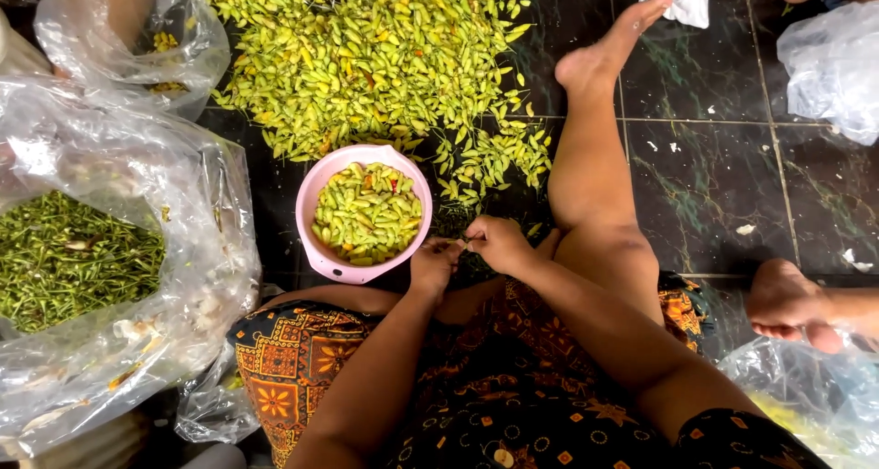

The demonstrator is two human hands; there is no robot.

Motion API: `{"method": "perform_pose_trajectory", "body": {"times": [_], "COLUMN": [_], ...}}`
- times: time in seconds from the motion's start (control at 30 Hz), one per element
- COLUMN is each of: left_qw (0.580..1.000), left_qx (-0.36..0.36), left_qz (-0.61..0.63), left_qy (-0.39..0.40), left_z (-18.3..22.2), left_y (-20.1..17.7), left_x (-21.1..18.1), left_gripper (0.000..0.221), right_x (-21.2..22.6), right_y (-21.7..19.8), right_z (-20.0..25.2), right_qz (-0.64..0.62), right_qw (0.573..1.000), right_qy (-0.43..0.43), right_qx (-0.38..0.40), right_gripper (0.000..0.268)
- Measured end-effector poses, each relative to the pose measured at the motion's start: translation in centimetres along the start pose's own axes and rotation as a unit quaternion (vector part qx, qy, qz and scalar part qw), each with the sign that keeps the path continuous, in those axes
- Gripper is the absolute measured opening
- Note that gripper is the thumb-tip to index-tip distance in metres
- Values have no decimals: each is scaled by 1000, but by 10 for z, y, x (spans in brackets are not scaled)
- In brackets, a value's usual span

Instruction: People sitting on the floor sorting and picking small green flower buds from a large pile into bowls and bags.

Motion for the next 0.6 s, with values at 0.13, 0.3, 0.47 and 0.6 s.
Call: {"method": "perform_pose_trajectory", "body": {"times": [0.13,0.3,0.47,0.6], "left_qw": [993,993,977,981], "left_qx": [-38,-19,50,62], "left_qz": [-25,52,193,169], "left_qy": [106,101,-71,-78], "left_z": [13,29,49,41], "left_y": [-2,1,3,6], "left_x": [-18,-31,-46,-34], "left_gripper": [18,16,14,17], "right_x": [-3,-23,-67,-40], "right_y": [4,-24,-35,-42], "right_z": [1,-20,-23,-19], "right_qz": [40,240,184,177], "right_qw": [998,967,979,979], "right_qy": [45,-23,65,44], "right_qx": [-35,-75,-67,-88], "right_gripper": [23,19,29,35]}}
Point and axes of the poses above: each hand's wrist, its own z-axis away from the middle knuckle, its own y-axis out of the palm, x = y × z, the point moved 6 cm from there along -z, towards the middle knuckle, and after that the axes turned 11 degrees about -x, right-handed, at the moved point
